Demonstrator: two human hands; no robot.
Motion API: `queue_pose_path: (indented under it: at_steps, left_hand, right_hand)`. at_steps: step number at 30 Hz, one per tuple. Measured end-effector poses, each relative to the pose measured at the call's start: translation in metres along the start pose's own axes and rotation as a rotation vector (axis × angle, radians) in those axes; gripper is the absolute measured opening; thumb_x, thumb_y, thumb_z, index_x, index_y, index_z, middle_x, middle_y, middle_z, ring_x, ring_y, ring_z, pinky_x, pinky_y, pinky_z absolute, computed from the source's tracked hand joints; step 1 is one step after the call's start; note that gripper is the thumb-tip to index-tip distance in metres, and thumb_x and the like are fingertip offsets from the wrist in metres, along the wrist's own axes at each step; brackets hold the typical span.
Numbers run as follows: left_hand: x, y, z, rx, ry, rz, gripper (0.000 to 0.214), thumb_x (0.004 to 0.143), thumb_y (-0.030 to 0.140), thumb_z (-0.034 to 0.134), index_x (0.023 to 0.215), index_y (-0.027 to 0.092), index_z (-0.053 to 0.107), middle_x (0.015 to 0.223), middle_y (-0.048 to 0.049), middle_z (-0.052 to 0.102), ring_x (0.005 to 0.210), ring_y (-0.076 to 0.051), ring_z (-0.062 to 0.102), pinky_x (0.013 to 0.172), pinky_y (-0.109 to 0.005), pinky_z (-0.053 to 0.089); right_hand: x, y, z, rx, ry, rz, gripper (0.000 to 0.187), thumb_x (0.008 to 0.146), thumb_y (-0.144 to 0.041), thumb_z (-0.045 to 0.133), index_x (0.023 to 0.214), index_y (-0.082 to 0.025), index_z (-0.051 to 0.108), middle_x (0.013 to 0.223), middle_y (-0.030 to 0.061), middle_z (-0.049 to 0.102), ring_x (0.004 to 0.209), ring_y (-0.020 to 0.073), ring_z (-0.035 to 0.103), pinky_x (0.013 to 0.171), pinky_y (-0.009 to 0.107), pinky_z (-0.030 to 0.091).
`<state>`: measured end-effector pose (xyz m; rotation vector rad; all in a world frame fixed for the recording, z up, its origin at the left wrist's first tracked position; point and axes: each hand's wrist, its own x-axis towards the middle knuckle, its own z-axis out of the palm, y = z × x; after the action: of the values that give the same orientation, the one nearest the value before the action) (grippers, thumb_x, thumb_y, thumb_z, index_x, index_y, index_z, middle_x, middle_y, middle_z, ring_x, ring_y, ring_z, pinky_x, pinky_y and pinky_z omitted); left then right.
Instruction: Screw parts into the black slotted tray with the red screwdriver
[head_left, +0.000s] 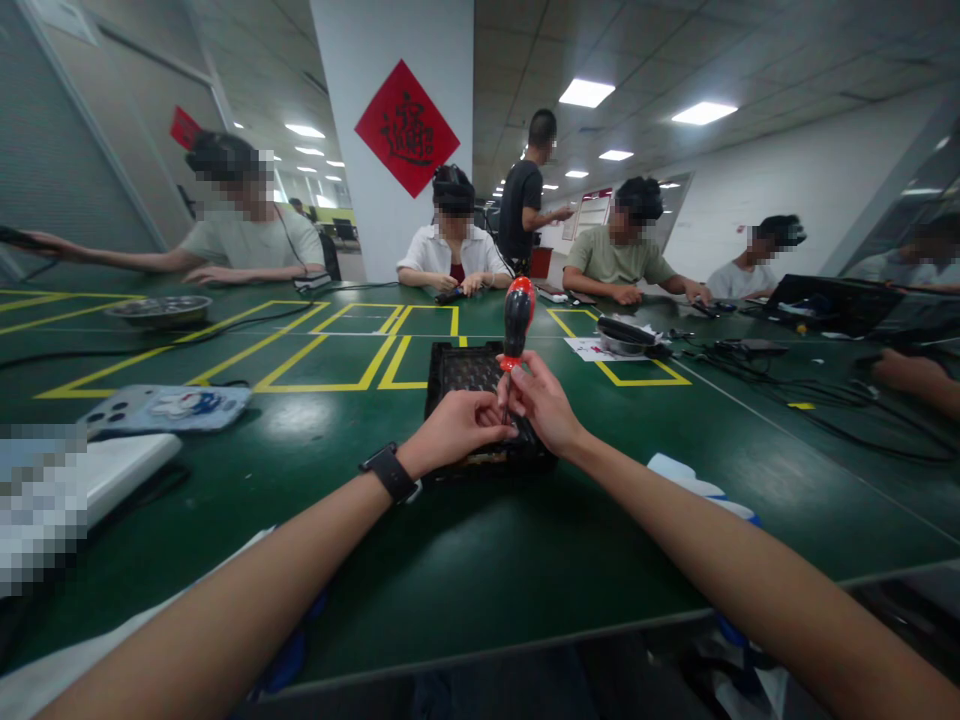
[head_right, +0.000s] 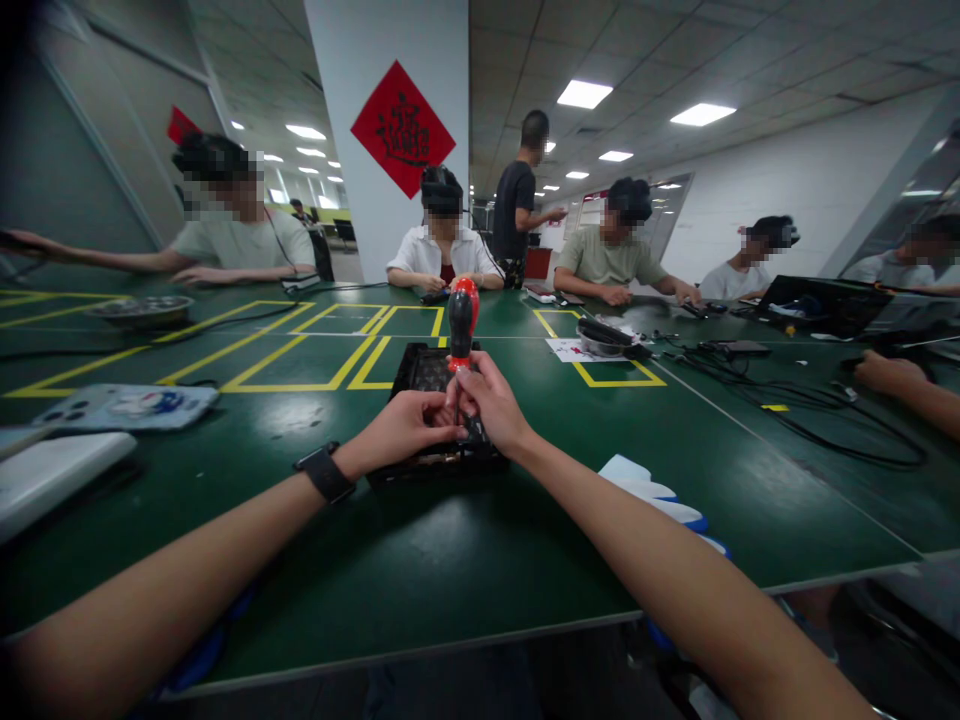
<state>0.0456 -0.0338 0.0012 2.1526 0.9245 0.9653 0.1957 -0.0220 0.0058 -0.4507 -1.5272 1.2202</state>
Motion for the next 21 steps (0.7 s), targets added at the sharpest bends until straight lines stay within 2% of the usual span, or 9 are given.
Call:
queue_pose_path:
  at_steps: [3,7,16,21]
  left_hand:
    - [-0.0004,-0.0008,-0.0014,0.007,-0.029,0.008,0.026,0.07,0.036,0.062,0.074,0.011,0.061,0.065,-0.0022,0.062,0.058,-0.011,0.055,0.055,-0.022,0.043]
    - [-0.0015,0.0013,-0.0018,-0.012,-0.086,0.026,0.022,0.074,0.032,0.058,0.075,0.011,0.061,0.066,-0.0024,0.063,0.06,-0.011,0.056,0.057,-0.021,0.043]
    - [-0.0005,-0.002,-0.0002,0.002,0.026,0.008,0.031,0.068,0.04,0.065,0.079,0.011,0.06,0.064,-0.0009,0.059,0.057,-0.011,0.053,0.054,-0.021,0.042]
    - [0.0004,-0.0065,-0.0004,0.003,-0.021,0.04,0.022,0.074,0.031,0.06,0.084,0.012,0.061,0.072,-0.0029,0.063,0.065,-0.013,0.057,0.061,-0.023,0.044]
  right_hand:
    - [-0.0001,-0.0004,0.0,0.017,-0.016,0.003,0.027,0.084,-0.038,0.045,0.105,-0.021,0.044,0.064,-0.004,0.053,0.044,0.0051,0.035,0.044,0.017,0.034]
    - [0.0002,-0.0019,-0.0007,0.058,-0.061,0.032,0.032,0.088,-0.04,0.033,0.109,-0.019,0.046,0.061,-0.003,0.052,0.043,0.0055,0.034,0.043,0.019,0.034]
    - [0.0008,-0.0025,-0.0006,-0.025,-0.002,-0.001,0.036,0.086,-0.041,0.04,0.114,-0.02,0.046,0.065,-0.0019,0.053,0.047,0.0063,0.037,0.045,0.019,0.03]
    - [0.0007,-0.0035,0.0004,0.013,-0.011,0.023,0.039,0.087,-0.044,0.036,0.115,-0.019,0.046,0.064,-0.0021,0.052,0.046,0.0067,0.036,0.045,0.02,0.032]
